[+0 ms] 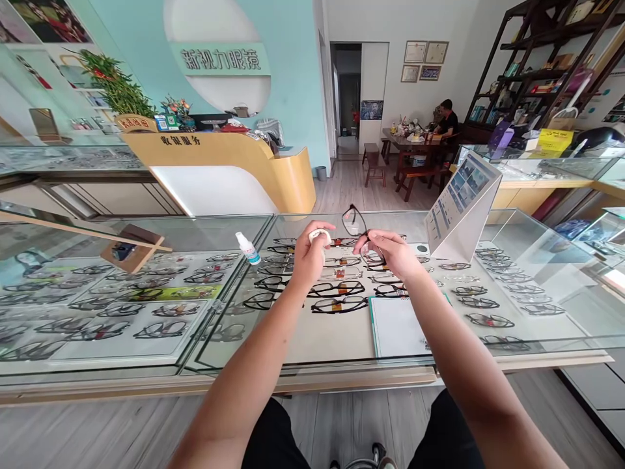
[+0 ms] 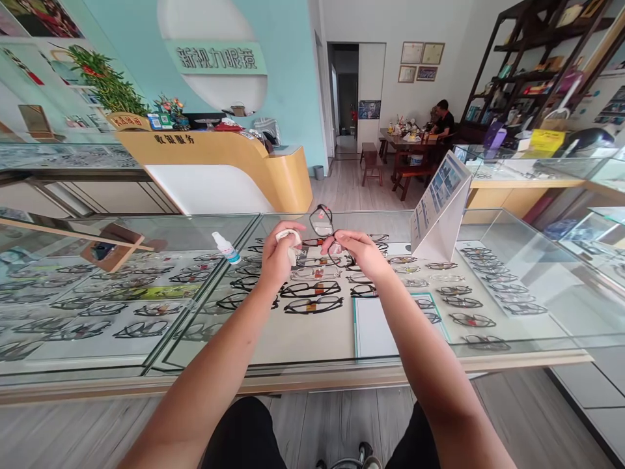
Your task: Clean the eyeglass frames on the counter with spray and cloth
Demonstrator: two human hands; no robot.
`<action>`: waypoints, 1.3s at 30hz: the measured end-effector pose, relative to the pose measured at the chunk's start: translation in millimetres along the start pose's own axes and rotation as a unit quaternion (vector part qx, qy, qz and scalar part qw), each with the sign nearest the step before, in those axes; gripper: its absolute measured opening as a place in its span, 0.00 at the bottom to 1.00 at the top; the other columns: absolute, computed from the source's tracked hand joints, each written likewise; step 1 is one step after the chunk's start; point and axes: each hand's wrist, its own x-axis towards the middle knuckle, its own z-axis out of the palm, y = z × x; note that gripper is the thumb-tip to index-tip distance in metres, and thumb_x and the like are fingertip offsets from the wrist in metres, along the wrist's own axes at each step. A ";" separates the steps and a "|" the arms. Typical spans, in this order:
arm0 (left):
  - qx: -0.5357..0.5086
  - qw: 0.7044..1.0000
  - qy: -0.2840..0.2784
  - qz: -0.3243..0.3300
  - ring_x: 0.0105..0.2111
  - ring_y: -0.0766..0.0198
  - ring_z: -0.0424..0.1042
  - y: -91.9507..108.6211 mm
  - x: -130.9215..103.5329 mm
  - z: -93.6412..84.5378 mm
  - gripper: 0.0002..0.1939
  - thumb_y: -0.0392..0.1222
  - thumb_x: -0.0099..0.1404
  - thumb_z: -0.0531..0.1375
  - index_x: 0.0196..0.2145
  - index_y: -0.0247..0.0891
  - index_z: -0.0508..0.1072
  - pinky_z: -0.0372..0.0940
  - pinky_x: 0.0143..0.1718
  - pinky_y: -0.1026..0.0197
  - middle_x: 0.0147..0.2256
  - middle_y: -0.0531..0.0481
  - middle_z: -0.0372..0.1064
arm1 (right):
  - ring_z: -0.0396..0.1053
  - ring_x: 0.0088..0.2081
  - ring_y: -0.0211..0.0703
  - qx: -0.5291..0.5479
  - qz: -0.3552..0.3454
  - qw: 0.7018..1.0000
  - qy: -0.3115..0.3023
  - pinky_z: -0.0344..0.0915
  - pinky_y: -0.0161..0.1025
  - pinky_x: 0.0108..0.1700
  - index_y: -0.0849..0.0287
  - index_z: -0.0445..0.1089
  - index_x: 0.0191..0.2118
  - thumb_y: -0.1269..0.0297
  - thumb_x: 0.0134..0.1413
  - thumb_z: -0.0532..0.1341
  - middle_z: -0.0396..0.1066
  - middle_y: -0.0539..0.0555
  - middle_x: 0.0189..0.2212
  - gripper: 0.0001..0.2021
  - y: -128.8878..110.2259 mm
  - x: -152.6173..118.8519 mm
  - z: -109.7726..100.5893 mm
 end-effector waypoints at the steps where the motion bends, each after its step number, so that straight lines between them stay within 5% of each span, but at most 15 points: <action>1: 0.017 0.999 -0.010 0.031 0.28 0.62 0.69 0.4 -0.9 -1.5 0.16 0.54 0.71 0.62 0.49 0.43 0.81 0.66 0.34 0.59 0.29 0.55 0.68 | 0.73 0.42 0.49 -0.014 0.004 1.000 -0.017 0.69 0.44 0.52 0.54 0.82 0.31 0.45 0.73 0.65 0.82 0.55 0.36 0.22 -2.3 -0.5 -1.5; 4: 0.112 0.985 -0.040 0.127 0.29 0.62 0.69 2.3 -3.8 -5.1 0.36 0.61 0.67 0.73 0.66 0.44 0.75 0.68 0.36 0.58 0.32 0.56 0.70 | 0.74 0.42 0.49 -0.055 0.017 0.997 -0.060 0.67 0.44 0.53 0.55 0.85 0.34 0.48 0.74 0.63 0.83 0.55 0.35 0.21 -10.5 -1.9 -6.3; 6: 0.188 0.965 -0.049 0.176 0.32 0.60 0.72 3.1 -5.2 -6.4 0.43 0.64 0.63 0.77 0.69 0.44 0.75 0.70 0.40 0.56 0.34 0.54 0.74 | 0.76 0.42 0.50 -0.072 0.031 0.993 -0.087 0.67 0.45 0.53 0.56 0.85 0.34 0.50 0.73 0.63 0.83 0.55 0.34 0.20 -16.2 -2.7 -9.1; 13: 0.271 0.927 -0.031 0.258 0.37 0.54 0.80 -2.8 -6.1 -6.5 0.37 0.68 0.65 0.76 0.63 0.44 0.81 0.73 0.46 0.52 0.35 0.50 0.79 | 0.76 0.40 0.50 -0.104 0.045 0.988 -0.109 0.69 0.46 0.54 0.56 0.85 0.33 0.46 0.72 0.64 0.85 0.55 0.33 0.22 -26.5 -5.0 -12.1; 17: 0.268 0.919 0.020 0.288 0.35 0.56 0.79 -5.2 -8.5 -5.5 0.36 0.67 0.64 0.77 0.61 0.43 0.81 0.73 0.45 0.53 0.34 0.51 0.78 | 0.79 0.41 0.52 -0.130 0.016 0.990 -0.051 0.71 0.49 0.54 0.55 0.82 0.30 0.34 0.71 0.64 0.84 0.55 0.32 0.29 -24.2 -6.3 -9.4; 20: 0.252 0.925 0.092 0.269 0.35 0.58 0.77 -3.7 -9.5 -6.3 0.37 0.68 0.65 0.76 0.60 0.43 0.80 0.73 0.45 0.54 0.35 0.53 0.75 | 0.80 0.47 0.55 -0.206 -0.078 0.975 0.038 0.72 0.52 0.57 0.54 0.82 0.37 0.32 0.73 0.60 0.85 0.57 0.40 0.30 -19.3 -7.7 -4.8; 24: 0.207 0.928 0.191 0.243 0.34 0.61 0.74 1.2 -8.1 -7.5 0.38 0.71 0.65 0.75 0.59 0.41 0.79 0.72 0.43 0.56 0.34 0.55 0.71 | 0.77 0.54 0.59 -0.337 -0.253 0.891 0.167 0.73 0.56 0.57 0.54 0.77 0.57 0.38 0.70 0.66 0.82 0.61 0.52 0.25 -9.2 -9.8 7.8; 27: 0.190 0.929 0.216 0.231 0.32 0.63 0.71 5.4 -7.6 -6.1 0.38 0.73 0.64 0.74 0.57 0.41 0.79 0.70 0.41 0.57 0.33 0.56 0.69 | 0.76 0.55 0.60 -0.404 -0.315 0.829 0.226 0.74 0.57 0.57 0.53 0.71 0.63 0.45 0.70 0.69 0.79 0.63 0.55 0.24 0.1 -10.8 19.6; 30: 0.189 0.931 0.223 0.217 0.32 0.62 0.70 7.8 -8.7 -3.7 0.38 0.75 0.64 0.73 0.56 0.42 0.79 0.69 0.40 0.56 0.32 0.57 0.67 | 0.75 0.55 0.61 -0.436 -0.330 0.792 0.270 0.74 0.59 0.57 0.53 0.67 0.67 0.47 0.71 0.68 0.77 0.65 0.57 0.27 8.7 -11.2 27.2; 39: 0.172 0.935 0.225 0.214 0.33 0.63 0.69 6.0 -10.3 -0.7 0.42 0.76 0.61 0.75 0.58 0.41 0.78 0.69 0.42 0.56 0.36 0.55 0.68 | 0.75 0.55 0.62 -0.454 -0.325 0.771 0.306 0.76 0.60 0.55 0.51 0.67 0.69 0.45 0.74 0.66 0.76 0.65 0.57 0.27 15.4 -10.6 27.9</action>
